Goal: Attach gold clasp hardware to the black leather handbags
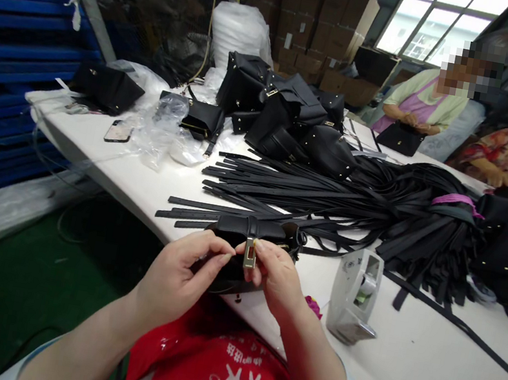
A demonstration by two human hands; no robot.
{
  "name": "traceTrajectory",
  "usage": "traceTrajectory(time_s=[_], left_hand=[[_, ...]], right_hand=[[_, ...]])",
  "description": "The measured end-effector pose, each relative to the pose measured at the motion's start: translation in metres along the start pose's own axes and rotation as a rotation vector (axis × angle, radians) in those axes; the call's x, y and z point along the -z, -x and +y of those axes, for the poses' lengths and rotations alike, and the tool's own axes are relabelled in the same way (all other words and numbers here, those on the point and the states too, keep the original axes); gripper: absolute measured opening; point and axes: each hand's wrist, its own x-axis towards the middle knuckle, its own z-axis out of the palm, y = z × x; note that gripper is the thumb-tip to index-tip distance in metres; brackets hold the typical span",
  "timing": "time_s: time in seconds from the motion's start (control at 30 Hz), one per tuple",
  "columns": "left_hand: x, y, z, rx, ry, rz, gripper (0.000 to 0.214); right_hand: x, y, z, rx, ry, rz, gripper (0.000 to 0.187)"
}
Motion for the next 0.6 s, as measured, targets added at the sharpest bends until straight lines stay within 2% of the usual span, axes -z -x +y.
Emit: traceTrajectory(time_s=[0.07, 0.17, 0.27, 0.37, 0.43, 0.5, 0.6], left_hand=[[0.000, 0.001, -0.001, -0.002, -0.012, 0.026, 0.015], [0.004, -0.002, -0.011, 0.166, 0.133, 0.223, 0.016], [0.013, -0.005, -0.025, 0.263, 0.390, 0.492, 0.016], [0.022, -0.006, -0.040, 0.296, 0.488, 0.659, 0.017], [0.025, -0.004, -0.049, 0.344, 0.473, 0.696, 0.019], [0.026, 0.001, -0.057, 0.393, 0.483, 0.674, 0.021], [0.022, 0.008, -0.068, 0.455, 0.498, 0.533, 0.026]], right_hand=[[0.001, -0.001, 0.000, 0.001, 0.009, 0.018, 0.039], [0.008, 0.001, -0.006, 0.010, 0.113, 0.003, 0.039], [0.019, 0.005, -0.015, 0.112, 0.427, -0.115, 0.038], [0.026, 0.011, -0.019, 0.164, 0.707, -0.196, 0.038], [0.025, 0.013, -0.018, 0.126, 0.808, -0.150, 0.036], [0.022, 0.013, -0.016, 0.078, 0.937, -0.072, 0.030], [0.013, 0.010, -0.014, 0.004, 1.116, -0.036, 0.023]])
